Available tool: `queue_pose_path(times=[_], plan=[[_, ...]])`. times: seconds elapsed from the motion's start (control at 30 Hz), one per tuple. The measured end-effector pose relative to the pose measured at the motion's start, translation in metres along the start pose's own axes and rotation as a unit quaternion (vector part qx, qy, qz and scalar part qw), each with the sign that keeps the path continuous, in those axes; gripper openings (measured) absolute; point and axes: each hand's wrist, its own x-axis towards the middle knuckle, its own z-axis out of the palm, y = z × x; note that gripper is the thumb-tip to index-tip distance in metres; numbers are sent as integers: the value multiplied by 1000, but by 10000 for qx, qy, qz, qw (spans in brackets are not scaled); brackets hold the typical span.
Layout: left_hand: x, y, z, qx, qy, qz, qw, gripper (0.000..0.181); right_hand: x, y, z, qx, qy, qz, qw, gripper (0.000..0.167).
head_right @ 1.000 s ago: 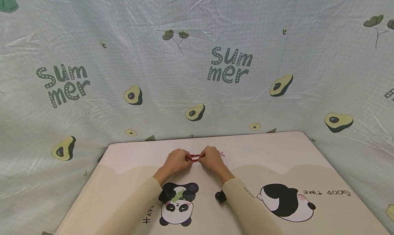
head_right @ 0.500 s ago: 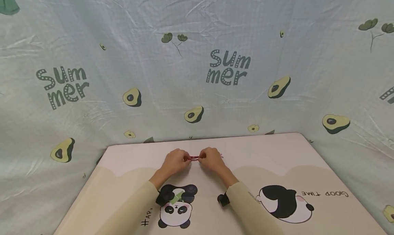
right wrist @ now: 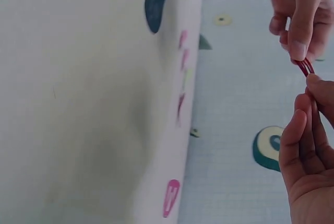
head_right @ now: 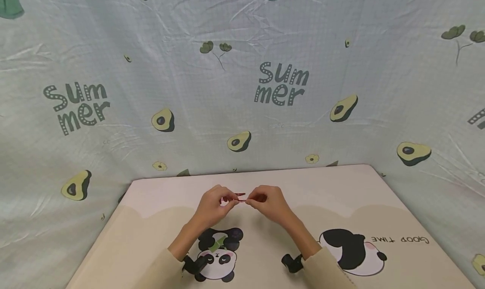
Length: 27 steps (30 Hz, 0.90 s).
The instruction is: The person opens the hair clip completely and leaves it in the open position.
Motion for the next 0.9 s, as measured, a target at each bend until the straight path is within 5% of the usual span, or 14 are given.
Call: queue_pose_path(times=[0.4,0.63,0.9], plan=[[-23,27,-3,-1323,1055,726,9829,8,-32,-17,-15,373,434,-745,9956,8],[-29,25,4,-1381,1106,779,9811,11,-40,-16,-12,539,360,-1080,9920,9],[-33,27,5,-1194,1043,836,9838,4,-44,-17,-9,206,701,-1354,9881,15]])
